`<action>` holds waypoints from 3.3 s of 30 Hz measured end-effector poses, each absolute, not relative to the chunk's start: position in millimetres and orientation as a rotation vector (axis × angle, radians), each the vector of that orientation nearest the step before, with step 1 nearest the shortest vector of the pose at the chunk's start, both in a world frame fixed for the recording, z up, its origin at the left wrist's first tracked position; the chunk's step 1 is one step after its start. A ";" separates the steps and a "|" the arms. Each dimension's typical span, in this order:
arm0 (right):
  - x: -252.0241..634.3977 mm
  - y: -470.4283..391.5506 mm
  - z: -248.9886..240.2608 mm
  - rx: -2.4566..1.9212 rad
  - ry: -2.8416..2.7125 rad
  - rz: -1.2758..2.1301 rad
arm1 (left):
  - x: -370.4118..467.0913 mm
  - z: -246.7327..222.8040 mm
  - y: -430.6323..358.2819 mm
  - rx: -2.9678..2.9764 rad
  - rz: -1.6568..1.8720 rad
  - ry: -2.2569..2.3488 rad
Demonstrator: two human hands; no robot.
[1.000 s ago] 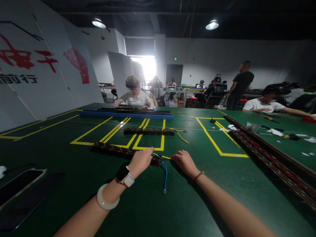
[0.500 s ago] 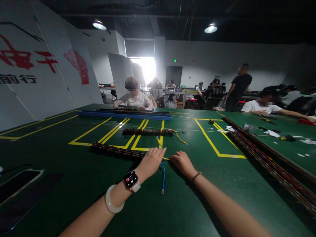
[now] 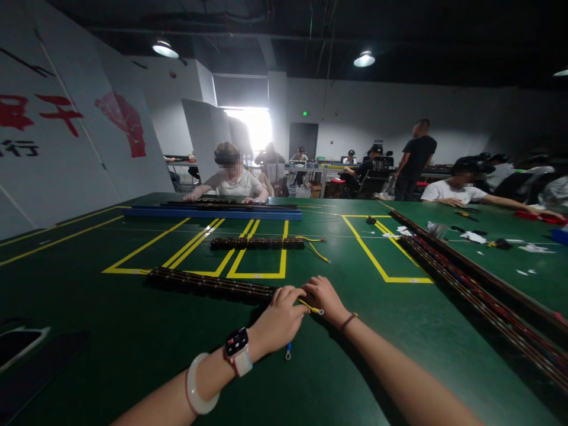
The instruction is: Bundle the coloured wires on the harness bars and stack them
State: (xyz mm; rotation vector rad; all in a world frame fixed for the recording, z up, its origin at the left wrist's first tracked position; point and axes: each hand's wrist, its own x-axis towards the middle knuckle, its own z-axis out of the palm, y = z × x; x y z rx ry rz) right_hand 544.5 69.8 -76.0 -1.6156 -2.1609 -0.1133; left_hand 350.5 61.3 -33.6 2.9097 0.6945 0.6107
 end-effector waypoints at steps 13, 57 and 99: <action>541.1 65.3 -68.8 -1.586 -2.129 -0.045 | 342.0 -46.2 55.9 2.774 0.263 0.883; 505.4 49.4 -30.7 -1.769 -2.236 0.269 | 354.3 -56.0 60.0 0.768 0.572 0.663; 481.8 35.9 -29.5 -1.827 -2.452 -0.127 | 355.4 -68.5 60.6 0.717 0.650 0.579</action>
